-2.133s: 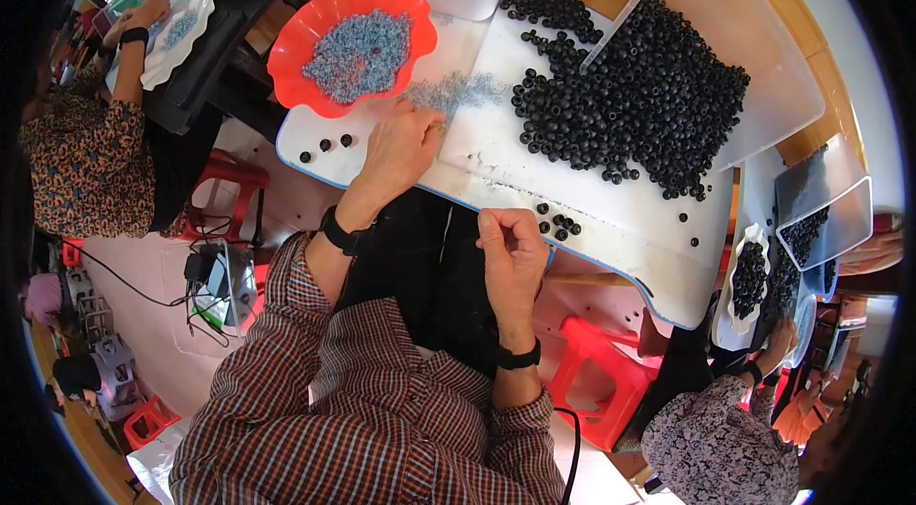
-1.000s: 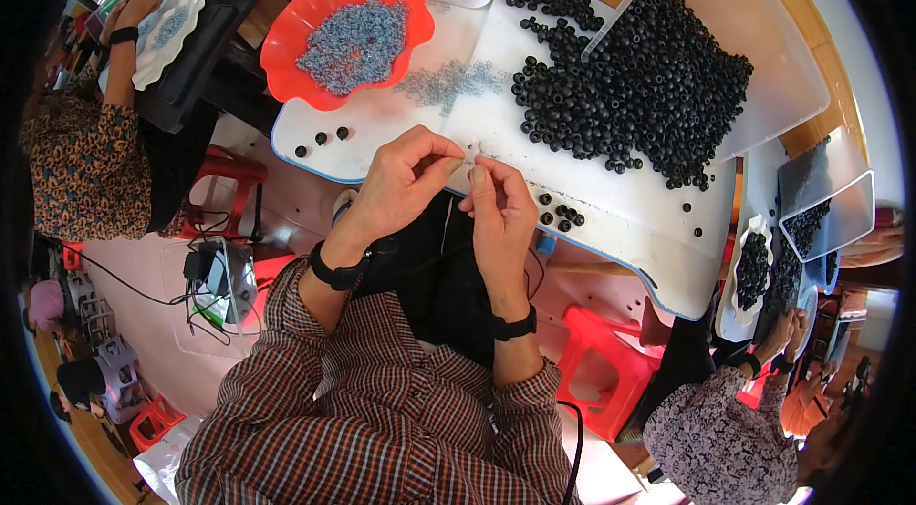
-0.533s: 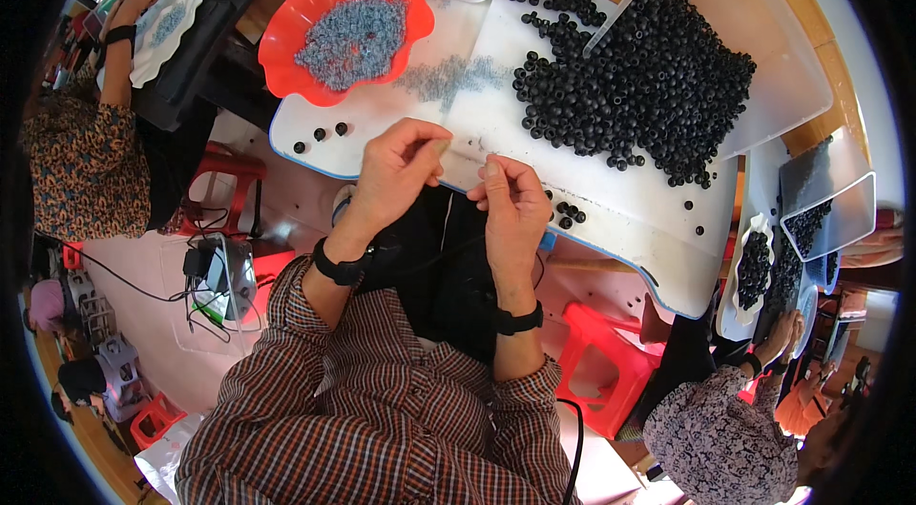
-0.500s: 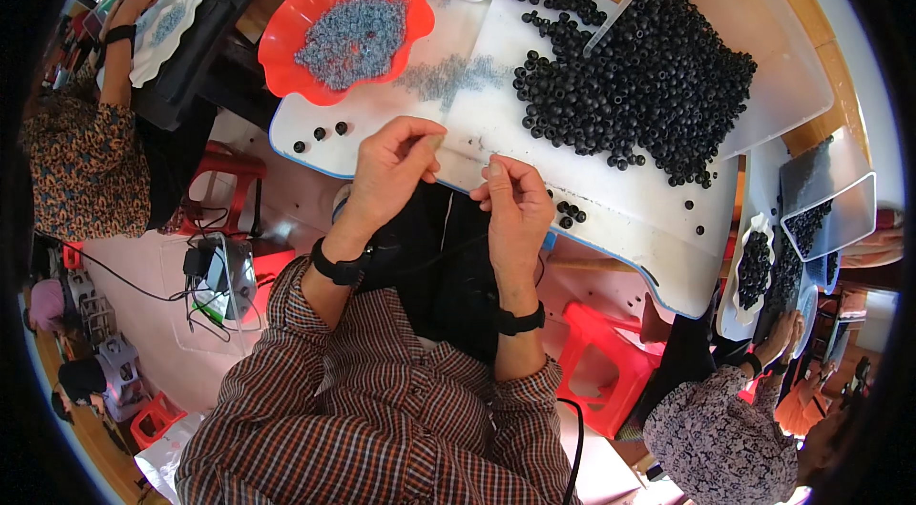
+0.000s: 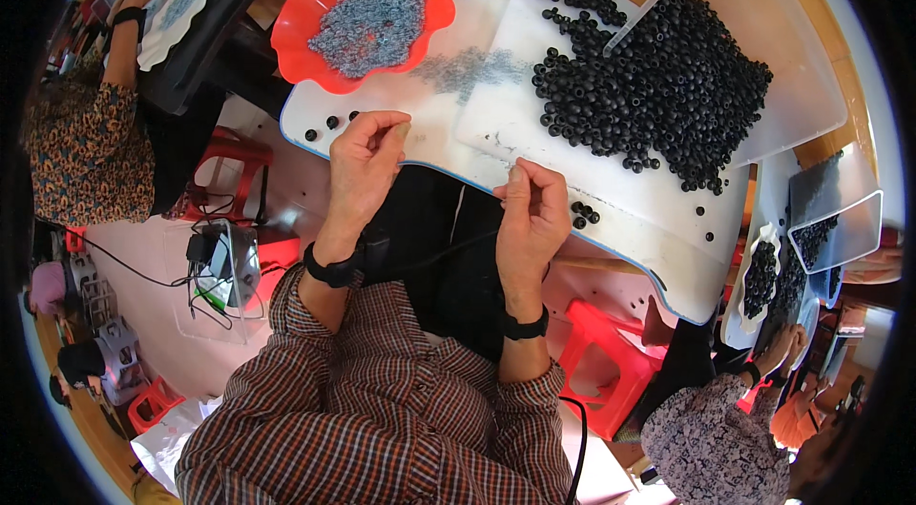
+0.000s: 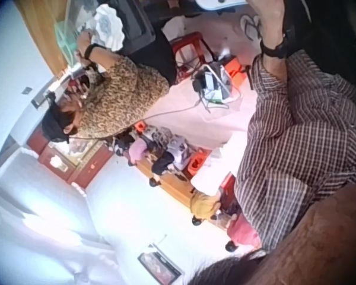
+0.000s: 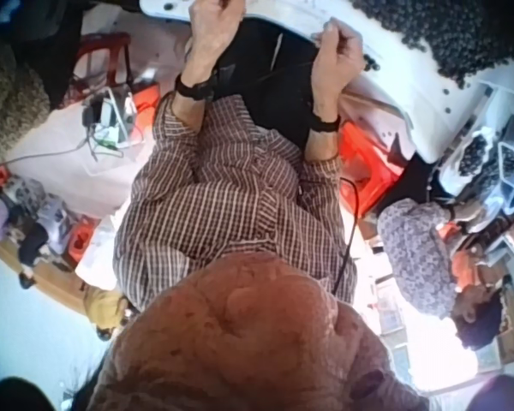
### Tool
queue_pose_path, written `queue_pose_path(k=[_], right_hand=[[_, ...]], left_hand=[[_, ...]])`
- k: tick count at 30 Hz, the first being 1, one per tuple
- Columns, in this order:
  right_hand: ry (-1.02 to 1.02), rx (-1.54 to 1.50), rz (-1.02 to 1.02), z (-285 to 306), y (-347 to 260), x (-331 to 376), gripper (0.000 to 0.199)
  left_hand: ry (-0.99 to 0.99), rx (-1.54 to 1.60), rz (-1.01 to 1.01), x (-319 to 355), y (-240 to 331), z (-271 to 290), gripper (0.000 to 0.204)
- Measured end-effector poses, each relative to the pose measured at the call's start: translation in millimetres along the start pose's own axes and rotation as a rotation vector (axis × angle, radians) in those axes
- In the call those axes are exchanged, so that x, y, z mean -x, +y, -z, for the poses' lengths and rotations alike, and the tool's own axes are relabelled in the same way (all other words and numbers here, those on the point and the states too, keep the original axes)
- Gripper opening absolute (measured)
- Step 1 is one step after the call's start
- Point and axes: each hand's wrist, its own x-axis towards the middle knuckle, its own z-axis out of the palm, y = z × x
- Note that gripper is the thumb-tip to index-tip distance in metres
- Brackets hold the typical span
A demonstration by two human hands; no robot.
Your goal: The person is inserting small white pins into black circular plastic components at a workshop table.
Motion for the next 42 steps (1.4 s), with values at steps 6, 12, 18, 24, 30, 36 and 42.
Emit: queue_pose_path(k=[6, 12, 18, 24, 30, 36, 42], right_hand=[[-0.015, 0.052, 0.013, 0.1, -2.2, 4.8, 0.009], [-0.130, 0.107, 0.136, -9.5, -4.3, 21.1, 0.005], [-0.178, 0.128, 0.188, -9.2, 0.2, 28.0, 0.009], [-0.156, 0.009, 0.055, 3.4, -5.4, 32.2, 0.015], [-0.109, -0.097, -0.017, 22.4, -2.5, 36.3, 0.015], [-0.090, -0.086, -0.016, 38.3, -5.9, 30.9, 0.007], [0.036, -0.051, -0.026, 59.6, -2.1, 23.8, 0.005]], left_hand=[[0.023, -0.477, -0.362, -0.4, -1.3, -8.1, 0.018], [0.039, -0.780, -0.383, -3.2, 3.2, -16.7, 0.010], [-0.116, -0.365, -0.234, 6.5, 11.0, -14.4, 0.008], [-0.559, 0.344, 0.229, 29.2, 26.5, -24.6, 0.012], [-0.661, 0.490, 0.301, 36.8, 21.1, -45.4, 0.017], [-0.713, 0.463, 0.331, 34.2, 31.8, -61.2, 0.016], [-0.572, 0.040, -0.034, 36.3, 30.0, -89.0, 0.011]])
